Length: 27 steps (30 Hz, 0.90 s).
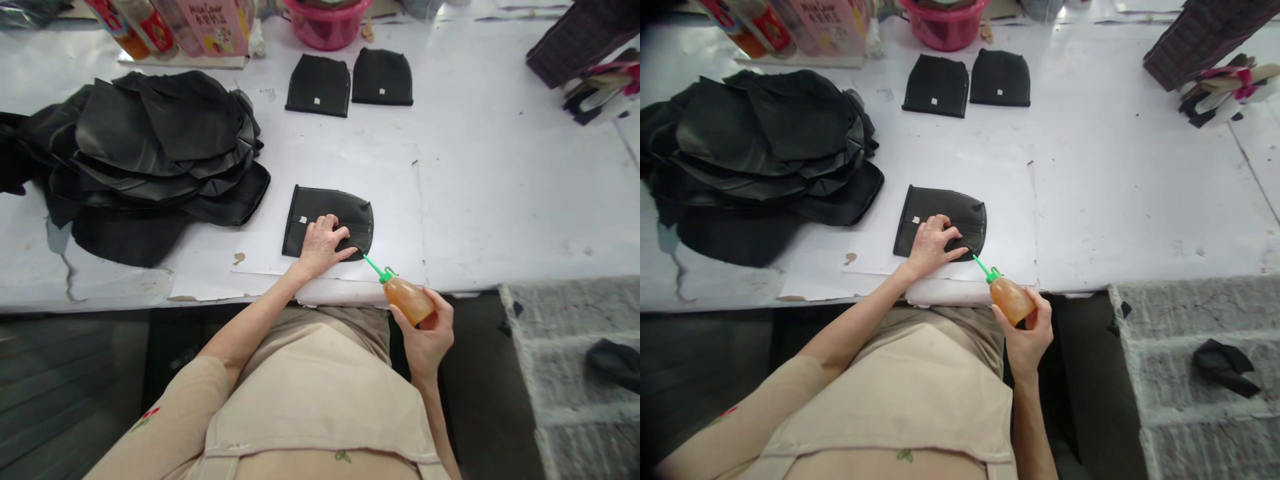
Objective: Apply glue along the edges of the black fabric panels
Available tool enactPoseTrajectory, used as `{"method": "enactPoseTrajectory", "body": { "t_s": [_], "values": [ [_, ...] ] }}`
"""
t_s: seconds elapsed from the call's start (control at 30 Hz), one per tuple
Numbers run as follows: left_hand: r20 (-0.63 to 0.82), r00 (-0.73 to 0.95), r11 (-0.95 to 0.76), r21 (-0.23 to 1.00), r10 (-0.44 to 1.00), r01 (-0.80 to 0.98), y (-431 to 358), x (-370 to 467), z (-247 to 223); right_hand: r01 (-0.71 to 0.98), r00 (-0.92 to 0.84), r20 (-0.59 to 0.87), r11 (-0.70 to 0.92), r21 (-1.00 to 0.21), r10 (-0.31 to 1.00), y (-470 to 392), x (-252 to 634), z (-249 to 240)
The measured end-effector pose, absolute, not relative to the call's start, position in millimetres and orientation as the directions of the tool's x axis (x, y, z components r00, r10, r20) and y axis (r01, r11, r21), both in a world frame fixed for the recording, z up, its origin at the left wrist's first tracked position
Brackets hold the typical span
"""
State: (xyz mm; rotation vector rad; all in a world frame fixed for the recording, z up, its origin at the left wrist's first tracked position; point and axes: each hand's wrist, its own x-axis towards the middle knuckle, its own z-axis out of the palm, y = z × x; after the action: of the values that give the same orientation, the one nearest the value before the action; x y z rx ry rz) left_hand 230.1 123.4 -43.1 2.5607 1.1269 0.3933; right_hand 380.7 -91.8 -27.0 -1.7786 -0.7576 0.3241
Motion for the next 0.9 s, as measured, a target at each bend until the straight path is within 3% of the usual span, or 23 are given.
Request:
{"method": "enactPoseTrajectory", "body": {
  "t_s": [0.33, 0.53, 0.9],
  "values": [
    [0.119, 0.647, -0.631, 0.408, 0.753, 0.660, 122.1, 230.0, -44.3, 0.555, 0.674, 0.281, -0.218, -0.803, 0.683, -87.4, 381.0, -43.8],
    [0.114, 0.644, -0.627, 0.408, 0.756, 0.664, 121.7, 230.6, -44.7, 0.719, 0.549, 0.416, -0.157, -0.677, 0.725, -89.1, 379.4, -42.5],
    [0.115, 0.643, -0.627, 0.405, 0.757, 0.665, 121.8, 231.1, -45.4, 0.695, 0.595, 0.405, -0.191, -0.693, 0.694, -92.1, 373.2, -42.4]
  ]
}}
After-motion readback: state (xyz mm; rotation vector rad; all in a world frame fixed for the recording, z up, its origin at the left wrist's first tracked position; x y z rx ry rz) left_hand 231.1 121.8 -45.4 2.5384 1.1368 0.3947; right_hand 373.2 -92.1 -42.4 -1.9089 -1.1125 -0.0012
